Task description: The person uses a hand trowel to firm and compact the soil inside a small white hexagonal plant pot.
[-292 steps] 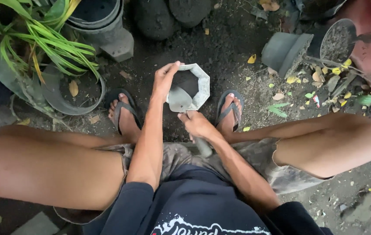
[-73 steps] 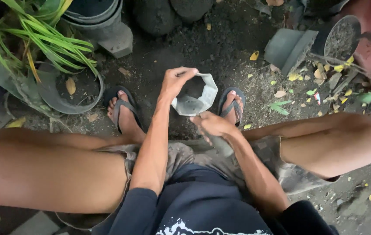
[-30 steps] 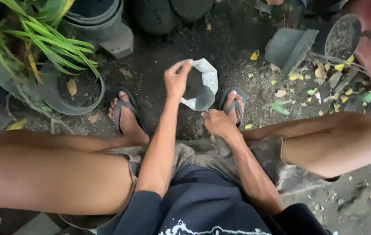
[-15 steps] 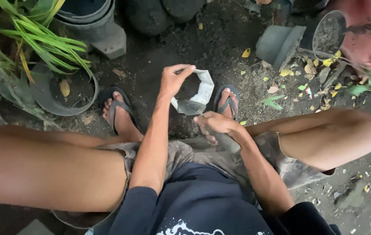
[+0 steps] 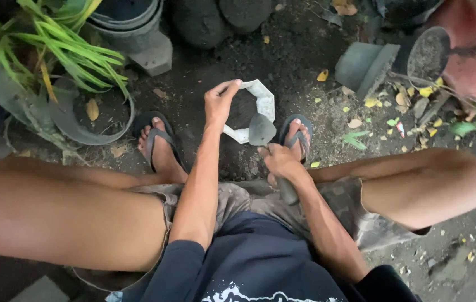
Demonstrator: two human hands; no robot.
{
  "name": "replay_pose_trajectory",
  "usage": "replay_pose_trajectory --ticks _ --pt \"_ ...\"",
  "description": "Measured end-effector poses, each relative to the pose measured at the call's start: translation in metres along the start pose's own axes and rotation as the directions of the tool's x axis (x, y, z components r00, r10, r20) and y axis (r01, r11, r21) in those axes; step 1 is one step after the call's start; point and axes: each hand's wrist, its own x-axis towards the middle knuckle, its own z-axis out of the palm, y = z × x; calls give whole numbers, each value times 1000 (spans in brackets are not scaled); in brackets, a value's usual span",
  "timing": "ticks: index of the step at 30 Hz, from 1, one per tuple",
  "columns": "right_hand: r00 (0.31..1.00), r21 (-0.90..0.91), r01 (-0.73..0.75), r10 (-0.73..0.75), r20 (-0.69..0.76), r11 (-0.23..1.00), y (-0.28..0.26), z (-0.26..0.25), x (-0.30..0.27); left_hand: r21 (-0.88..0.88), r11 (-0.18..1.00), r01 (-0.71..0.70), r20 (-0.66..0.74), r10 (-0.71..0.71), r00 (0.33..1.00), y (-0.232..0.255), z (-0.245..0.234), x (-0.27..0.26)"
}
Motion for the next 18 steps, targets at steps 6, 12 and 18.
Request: replay_pose_trajectory --ticks 6,12,18 --pt "993 63 23 -30 112 998 -37 -17 -38 -57 998 38 -47 -40 998 -2 -3 0" --pt "968 164 74 -111 227 984 -46 -24 -47 -58 998 9 -26 -10 1000 -7 -6 1" --pt "921 219 96 -170 352 971 -38 -26 -34 36 999 -31 143 25 989 -16 -8 8"
